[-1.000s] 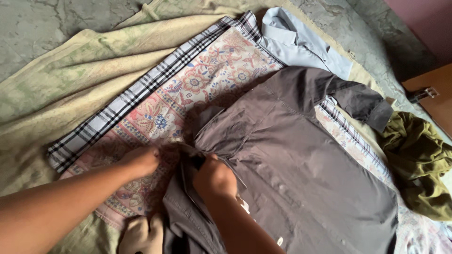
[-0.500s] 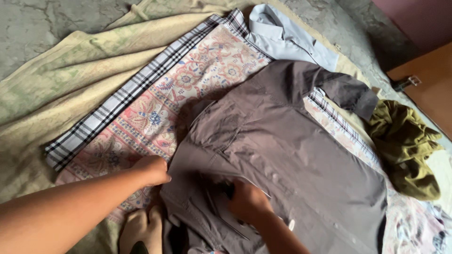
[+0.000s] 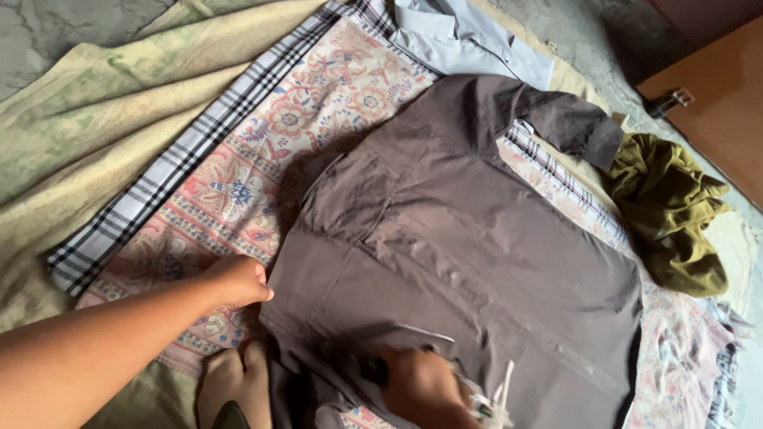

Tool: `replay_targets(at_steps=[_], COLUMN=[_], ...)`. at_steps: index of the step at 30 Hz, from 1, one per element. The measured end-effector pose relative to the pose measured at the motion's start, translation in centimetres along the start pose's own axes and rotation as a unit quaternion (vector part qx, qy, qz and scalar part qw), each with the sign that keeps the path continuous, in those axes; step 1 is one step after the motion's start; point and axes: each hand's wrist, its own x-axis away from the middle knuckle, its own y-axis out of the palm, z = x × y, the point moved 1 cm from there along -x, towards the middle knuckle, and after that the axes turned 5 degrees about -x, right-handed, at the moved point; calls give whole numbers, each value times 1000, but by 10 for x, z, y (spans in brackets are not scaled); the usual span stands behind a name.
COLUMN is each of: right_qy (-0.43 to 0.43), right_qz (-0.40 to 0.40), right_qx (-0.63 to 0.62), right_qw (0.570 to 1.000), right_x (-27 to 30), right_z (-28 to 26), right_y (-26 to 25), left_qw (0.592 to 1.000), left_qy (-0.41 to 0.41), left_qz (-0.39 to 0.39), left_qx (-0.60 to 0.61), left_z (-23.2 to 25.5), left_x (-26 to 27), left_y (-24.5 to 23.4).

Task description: The person irons a gray shirt laid flat on a patterned cloth, smoothing the fabric with one hand while moving the iron with the other. After finishing the shirt, the person picks up a mustard-colored shirt and begins to unfold and smooth it out.

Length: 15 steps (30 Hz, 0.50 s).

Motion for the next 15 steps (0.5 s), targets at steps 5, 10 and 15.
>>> replay_targets(at_steps=[5,10,15], right_qy=[47,51,49], right_qz=[40,-5,-5], right_qx=[-46,-67,-33], right_qw=[997,996,998], right_x=[-42,-18,23], right_z=[-56,-53,2], right_y=[-37,-44,-11], left_qw=[999,998,994], left_qy=[-34,-18,-23], left_qz=[-10,9,-1], left_qx=[36,-60,-107], left_z=[5,1,-2], left_x=[1,-10,-19], left_y=[-3,2,10])
